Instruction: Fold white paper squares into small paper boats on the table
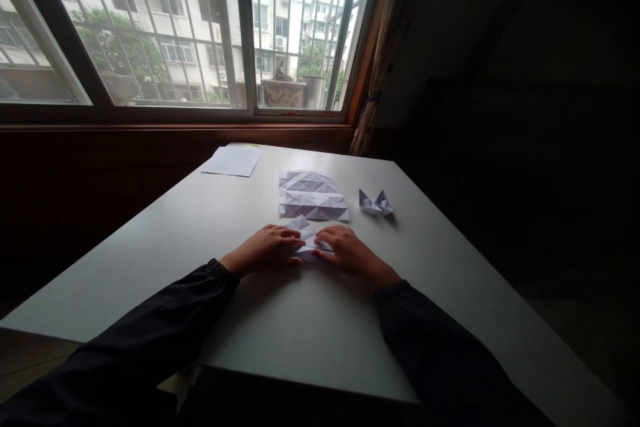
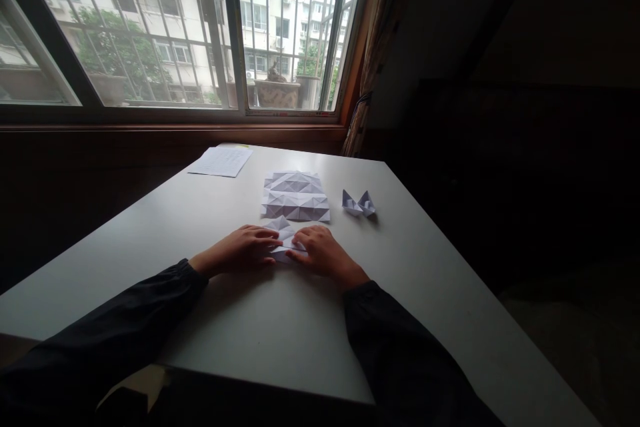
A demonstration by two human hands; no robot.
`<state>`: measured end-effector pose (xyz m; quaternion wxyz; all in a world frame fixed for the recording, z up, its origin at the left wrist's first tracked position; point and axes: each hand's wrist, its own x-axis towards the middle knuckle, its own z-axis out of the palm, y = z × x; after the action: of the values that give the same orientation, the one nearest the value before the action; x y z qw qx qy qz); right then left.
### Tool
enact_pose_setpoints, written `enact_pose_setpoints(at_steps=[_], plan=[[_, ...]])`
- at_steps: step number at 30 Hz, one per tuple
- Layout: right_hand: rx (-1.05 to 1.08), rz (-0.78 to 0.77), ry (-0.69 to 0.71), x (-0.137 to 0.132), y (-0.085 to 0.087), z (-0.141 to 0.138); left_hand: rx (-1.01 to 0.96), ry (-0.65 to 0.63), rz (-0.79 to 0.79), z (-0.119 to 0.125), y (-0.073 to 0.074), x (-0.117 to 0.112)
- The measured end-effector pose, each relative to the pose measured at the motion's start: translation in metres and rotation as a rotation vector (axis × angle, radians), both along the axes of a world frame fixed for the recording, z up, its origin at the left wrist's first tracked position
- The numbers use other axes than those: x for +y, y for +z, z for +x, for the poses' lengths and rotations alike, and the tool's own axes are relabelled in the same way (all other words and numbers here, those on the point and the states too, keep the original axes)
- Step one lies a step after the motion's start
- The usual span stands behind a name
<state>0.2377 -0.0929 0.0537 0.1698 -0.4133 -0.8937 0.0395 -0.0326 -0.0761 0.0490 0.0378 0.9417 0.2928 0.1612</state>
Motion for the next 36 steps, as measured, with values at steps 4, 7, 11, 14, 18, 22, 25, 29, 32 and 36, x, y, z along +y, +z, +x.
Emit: enact_pose_setpoints(at_steps=[4,7,11,14,18,22,25,29,32,36], plan=[[-0.018,0.015,-0.026,0.003,0.000,-0.001,0.002,0.024,-0.008,0.002,0.003,-0.001],[-0.014,0.010,-0.044,0.006,0.000,0.001,-0.028,0.034,-0.042,0.001,0.007,-0.002],[0.005,0.027,-0.060,0.006,-0.001,0.005,-0.004,0.090,-0.044,-0.003,0.010,-0.002],[0.015,0.044,-0.075,0.005,-0.002,0.006,0.003,0.126,-0.052,-0.008,0.008,0.003],[0.039,0.038,-0.061,0.004,-0.003,0.007,-0.052,0.151,-0.098,-0.016,0.003,0.011],[0.075,0.019,-0.019,0.003,-0.004,0.009,-0.055,0.198,-0.110,-0.020,0.000,0.014],[0.091,-0.012,0.004,0.001,-0.002,0.012,-0.051,0.218,-0.101,-0.022,-0.001,0.014],[0.087,-0.051,0.003,0.000,-0.004,0.013,-0.052,0.183,-0.074,-0.024,-0.003,0.015],[0.054,-0.044,-0.010,0.002,-0.010,0.010,-0.058,0.116,-0.043,-0.022,-0.005,0.015],[0.015,0.003,-0.068,0.005,-0.018,0.004,-0.038,0.103,-0.010,-0.011,-0.006,0.010]])
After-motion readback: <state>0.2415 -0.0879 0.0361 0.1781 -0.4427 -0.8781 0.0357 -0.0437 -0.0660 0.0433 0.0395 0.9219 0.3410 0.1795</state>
